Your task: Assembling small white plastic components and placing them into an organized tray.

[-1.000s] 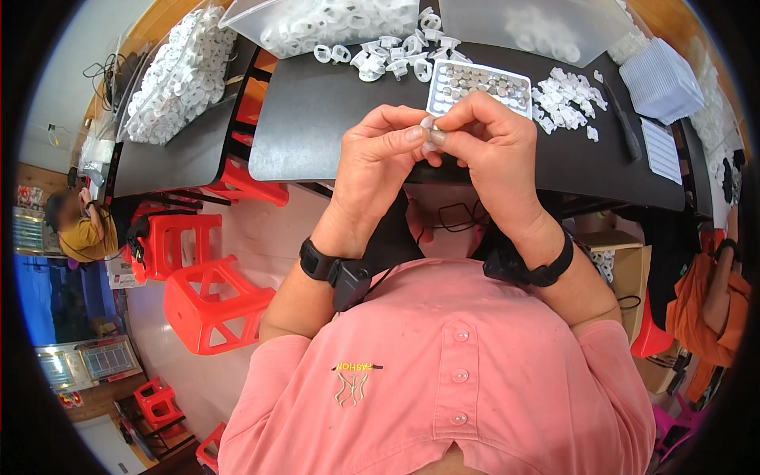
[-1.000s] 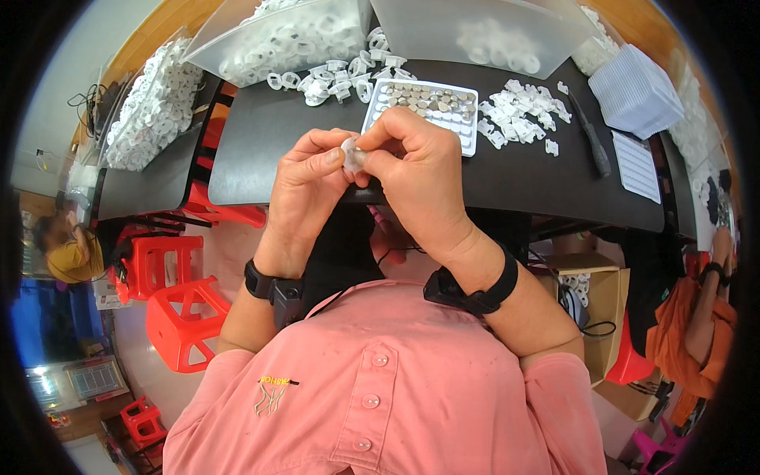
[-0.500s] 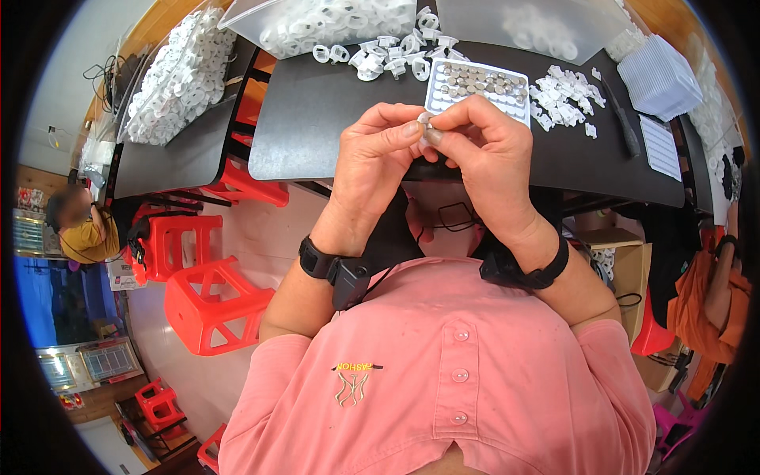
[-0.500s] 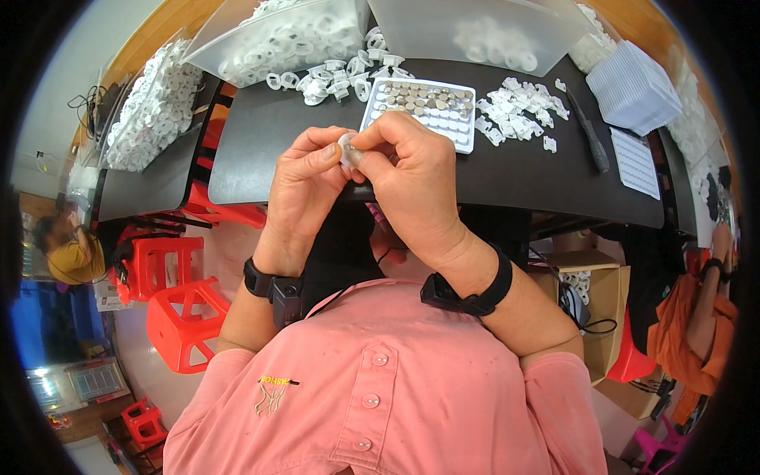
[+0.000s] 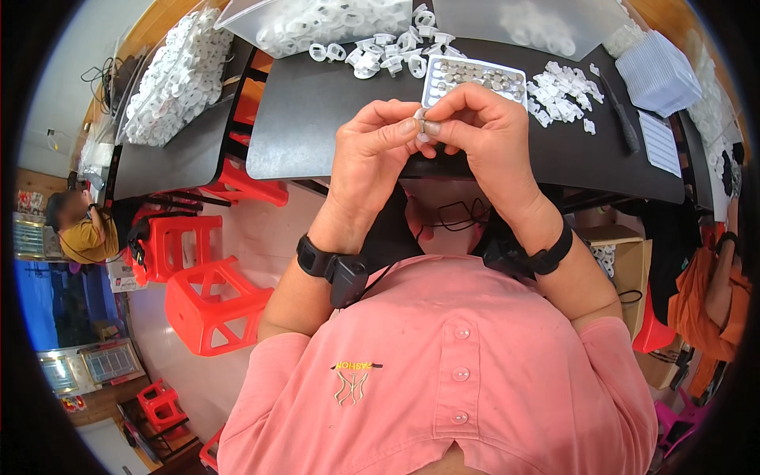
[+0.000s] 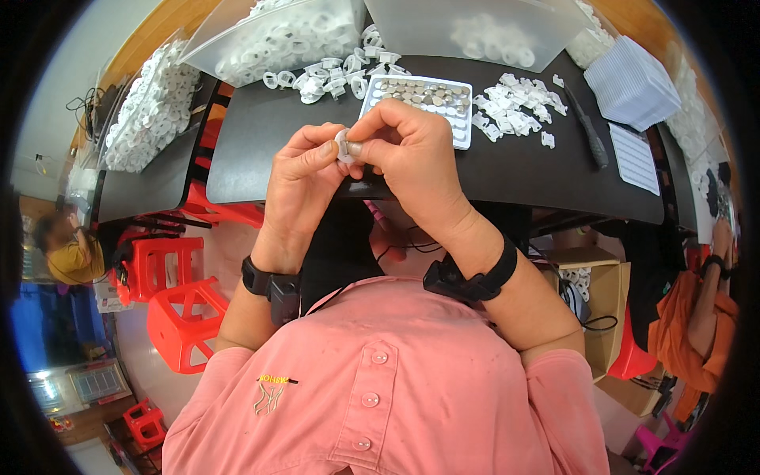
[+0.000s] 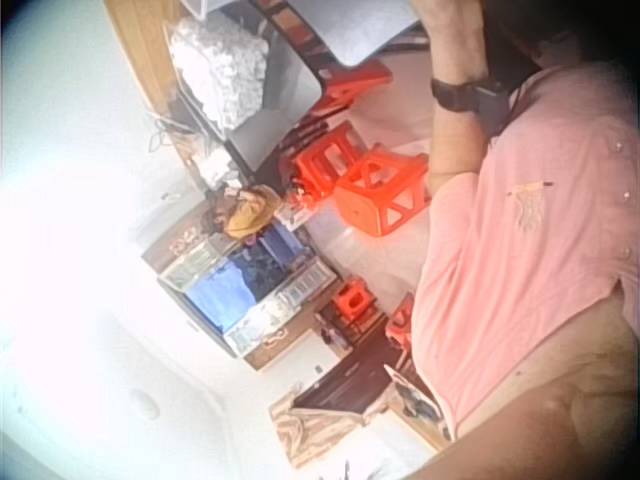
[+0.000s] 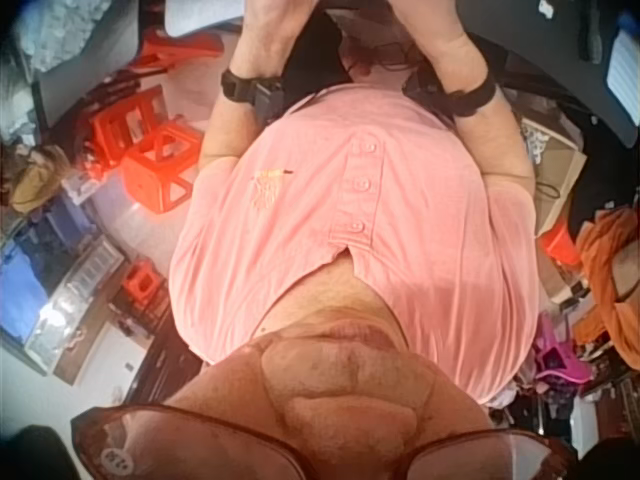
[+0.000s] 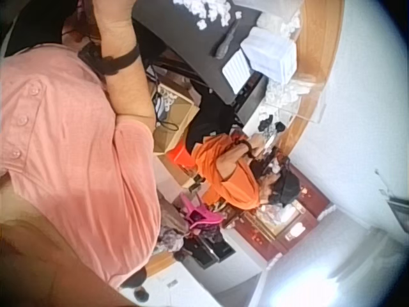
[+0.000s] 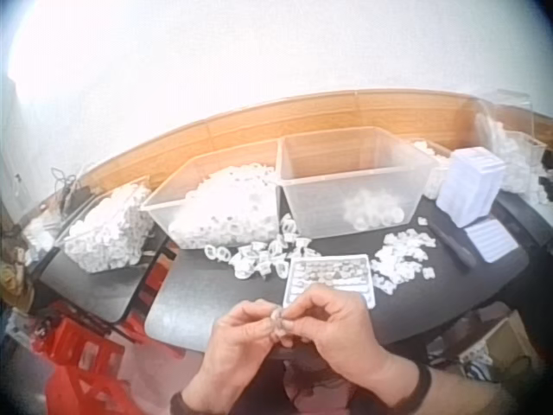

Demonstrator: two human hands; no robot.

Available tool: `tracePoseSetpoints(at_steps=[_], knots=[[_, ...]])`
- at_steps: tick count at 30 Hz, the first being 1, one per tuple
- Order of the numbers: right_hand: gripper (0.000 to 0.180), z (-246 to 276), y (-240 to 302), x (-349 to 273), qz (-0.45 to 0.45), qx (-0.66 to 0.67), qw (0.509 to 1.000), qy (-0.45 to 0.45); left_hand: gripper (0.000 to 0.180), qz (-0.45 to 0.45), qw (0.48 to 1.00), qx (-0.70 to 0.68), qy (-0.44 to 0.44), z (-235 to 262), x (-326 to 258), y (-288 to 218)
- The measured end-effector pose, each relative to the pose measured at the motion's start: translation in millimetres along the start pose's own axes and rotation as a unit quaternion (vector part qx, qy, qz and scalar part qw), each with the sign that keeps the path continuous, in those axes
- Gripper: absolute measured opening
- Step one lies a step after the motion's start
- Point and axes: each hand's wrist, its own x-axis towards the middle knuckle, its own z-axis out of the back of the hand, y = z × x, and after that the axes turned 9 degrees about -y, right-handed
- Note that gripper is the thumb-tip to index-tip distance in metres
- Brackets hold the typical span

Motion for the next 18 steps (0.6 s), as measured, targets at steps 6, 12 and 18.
tracePoseSetpoints(at_steps=[6, 12, 18], knots=[[0.005, -1.7, 6.4, 0.0, -0.049, -0.011, 0.999, 0.003, 0.019, 0.009, 1.000, -0.014, 0.011, 6.3, 0.2, 1.5], [0.007, -3.1, -12.1, -6.2, 0.145, -0.157, 0.976, -0.042, 0.023, 0.021, 0.999, -0.034, 0.019, 10.1, 1.4, 2.4], [0.013, -2.5, -7.6, -15.3, 0.259, -0.220, 0.940, -0.022, 0.024, 0.041, 0.998, -0.047, 0.013, 10.2, 2.9, 4.5]])
